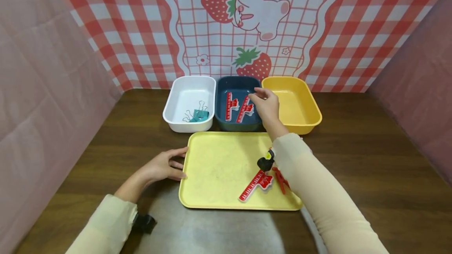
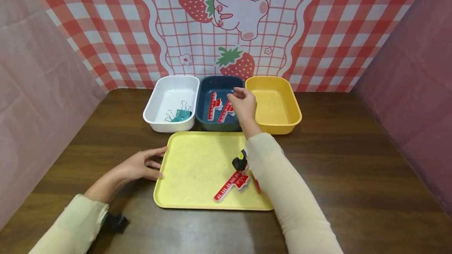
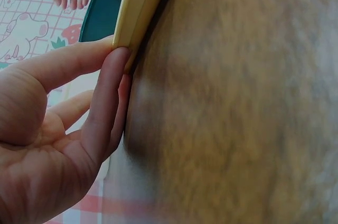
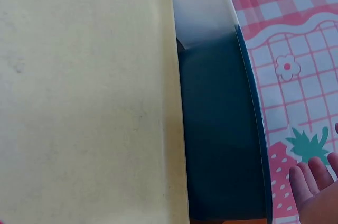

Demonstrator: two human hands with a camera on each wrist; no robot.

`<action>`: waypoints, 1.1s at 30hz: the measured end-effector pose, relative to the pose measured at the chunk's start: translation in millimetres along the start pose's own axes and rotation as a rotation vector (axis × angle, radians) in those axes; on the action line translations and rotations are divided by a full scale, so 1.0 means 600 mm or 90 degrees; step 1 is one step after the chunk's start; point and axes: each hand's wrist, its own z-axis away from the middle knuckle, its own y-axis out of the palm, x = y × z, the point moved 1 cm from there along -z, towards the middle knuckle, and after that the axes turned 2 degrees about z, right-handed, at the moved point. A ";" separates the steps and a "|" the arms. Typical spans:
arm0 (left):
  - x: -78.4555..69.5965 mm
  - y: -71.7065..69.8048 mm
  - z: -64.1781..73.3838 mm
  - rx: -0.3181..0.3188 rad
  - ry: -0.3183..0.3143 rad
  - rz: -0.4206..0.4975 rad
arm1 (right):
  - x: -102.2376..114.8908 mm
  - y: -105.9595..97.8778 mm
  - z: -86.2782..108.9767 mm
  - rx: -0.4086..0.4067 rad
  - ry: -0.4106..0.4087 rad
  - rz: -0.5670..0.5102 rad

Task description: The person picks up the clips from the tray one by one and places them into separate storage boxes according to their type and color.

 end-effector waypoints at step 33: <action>-0.003 0.000 0.002 0.008 0.001 0.006 | -0.005 -0.047 0.093 0.027 -0.045 -0.062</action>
